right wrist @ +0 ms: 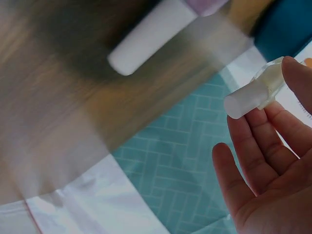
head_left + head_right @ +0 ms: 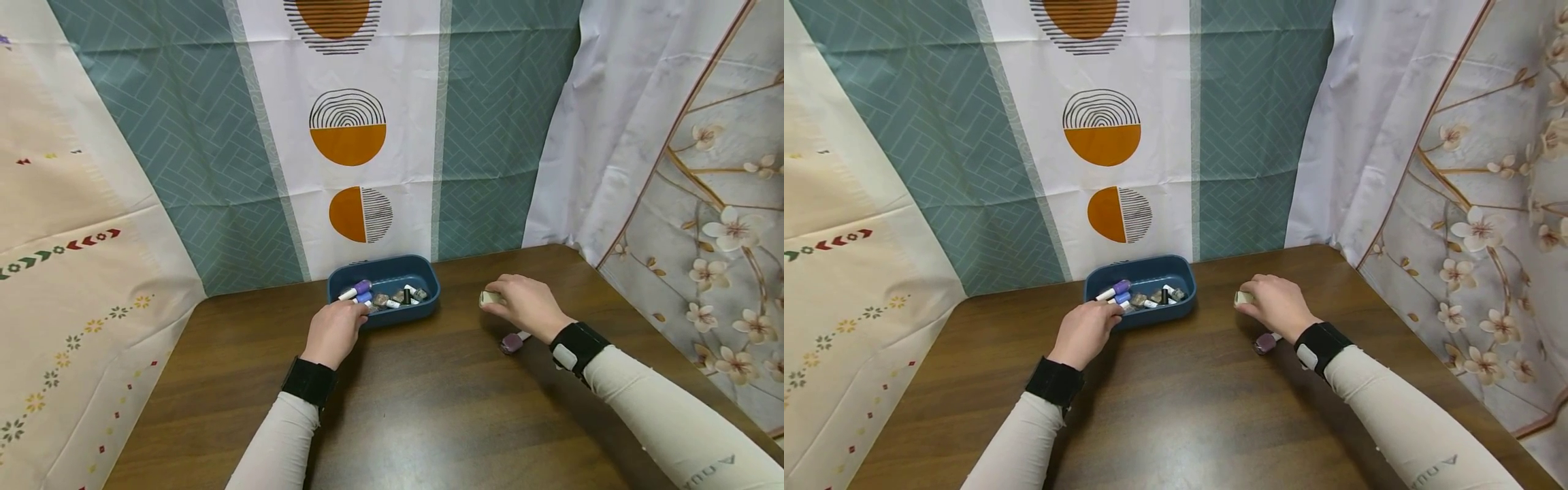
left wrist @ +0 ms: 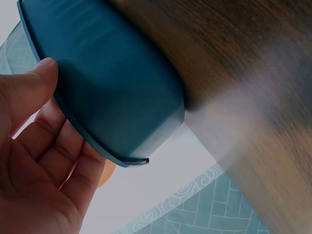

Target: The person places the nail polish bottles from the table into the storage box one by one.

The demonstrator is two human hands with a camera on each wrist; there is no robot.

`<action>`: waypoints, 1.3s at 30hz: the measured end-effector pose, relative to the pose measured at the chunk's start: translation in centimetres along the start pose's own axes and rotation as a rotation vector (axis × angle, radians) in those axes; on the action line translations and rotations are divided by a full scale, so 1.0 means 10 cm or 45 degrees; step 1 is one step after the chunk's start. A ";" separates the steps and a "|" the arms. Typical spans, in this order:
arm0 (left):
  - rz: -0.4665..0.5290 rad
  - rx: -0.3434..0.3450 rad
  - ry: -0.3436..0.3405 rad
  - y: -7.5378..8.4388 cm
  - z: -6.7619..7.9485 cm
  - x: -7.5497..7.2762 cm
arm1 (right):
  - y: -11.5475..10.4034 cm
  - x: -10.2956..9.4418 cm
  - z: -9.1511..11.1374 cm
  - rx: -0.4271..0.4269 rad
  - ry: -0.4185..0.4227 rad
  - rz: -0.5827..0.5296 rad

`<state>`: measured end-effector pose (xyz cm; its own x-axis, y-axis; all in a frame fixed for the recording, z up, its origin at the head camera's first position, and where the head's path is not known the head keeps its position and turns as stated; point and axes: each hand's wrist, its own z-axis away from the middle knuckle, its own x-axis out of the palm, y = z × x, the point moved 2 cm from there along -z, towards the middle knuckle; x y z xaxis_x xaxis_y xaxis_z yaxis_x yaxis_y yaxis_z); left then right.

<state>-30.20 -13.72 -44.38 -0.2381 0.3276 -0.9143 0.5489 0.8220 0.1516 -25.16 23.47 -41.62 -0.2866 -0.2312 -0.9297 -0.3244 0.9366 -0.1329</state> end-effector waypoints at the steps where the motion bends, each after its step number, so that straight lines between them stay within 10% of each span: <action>1: -0.002 -0.002 0.000 0.00 0.00 0.00 | -0.03 0.00 -0.01 -0.001 0.002 -0.003; 39: -0.005 0.015 0.019 0.00 0.01 0.01 | -0.97 0.19 -0.74 -0.187 0.053 -0.023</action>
<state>-30.15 -13.73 -44.48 -0.2523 0.3312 -0.9092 0.5572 0.8179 0.1434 -29.29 12.03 -39.56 -0.3160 -0.2612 -0.9121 -0.4572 0.8843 -0.0948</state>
